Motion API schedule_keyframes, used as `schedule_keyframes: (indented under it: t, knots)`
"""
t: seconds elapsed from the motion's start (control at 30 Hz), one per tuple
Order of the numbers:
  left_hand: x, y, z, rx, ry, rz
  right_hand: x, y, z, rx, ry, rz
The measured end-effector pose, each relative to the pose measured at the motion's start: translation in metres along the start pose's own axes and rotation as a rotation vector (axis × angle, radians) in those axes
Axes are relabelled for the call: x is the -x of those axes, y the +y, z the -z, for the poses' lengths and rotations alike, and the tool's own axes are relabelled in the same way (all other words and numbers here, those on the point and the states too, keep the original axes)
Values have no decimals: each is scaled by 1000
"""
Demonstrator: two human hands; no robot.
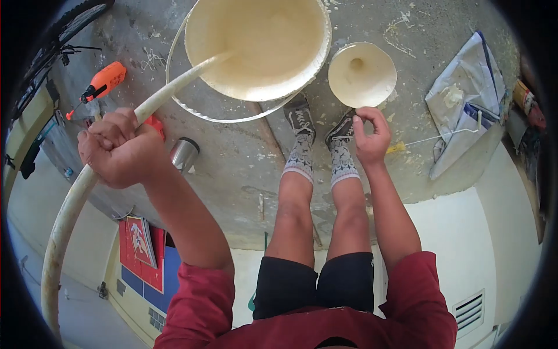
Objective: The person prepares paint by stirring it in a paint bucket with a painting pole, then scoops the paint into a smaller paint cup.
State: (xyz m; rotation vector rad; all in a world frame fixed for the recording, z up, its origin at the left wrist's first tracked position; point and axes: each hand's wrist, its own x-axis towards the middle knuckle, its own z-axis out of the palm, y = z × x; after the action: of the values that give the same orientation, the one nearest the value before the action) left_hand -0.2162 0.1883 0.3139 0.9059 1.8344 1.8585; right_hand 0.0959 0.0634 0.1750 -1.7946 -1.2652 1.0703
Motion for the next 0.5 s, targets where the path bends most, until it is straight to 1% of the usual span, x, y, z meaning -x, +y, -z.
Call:
schedule_keyframes:
  t: [0.03,0.1,0.13,0.2,0.23,0.3,0.33,0.37,0.4,0.47,0.5]
  knots:
    - [-1,-3,-6,0,-1,-5,1,3,5,11,-4,0]
    - [-2,-9,-16,25,93,-45,4,6,12,30,-5,11]
    - [-5,-12,-19,22,96,-40,4,7,13,35,-10,7]
    - [-13,-19,-22,114,84,-76,5,9,15,28,-17,11]
    - [-18,-23,-23,282,99,19,6,10,17,33,-24,6]
    - [-5,-26,-29,223,88,37,5,8,15,39,-103,-26]
    - [-1,-26,-33,174,72,46,2,8,12,39,-106,-22]
    - [2,-29,-21,199,-50,53,0,7,8,24,-85,-2]
    - [9,-31,-11,193,-47,56,1,5,3,8,-65,14]
    - [23,-32,7,188,-272,-52,-1,-2,-6,19,-115,36]
    - [29,-30,18,273,-276,-6,-2,-7,-11,35,-157,59]
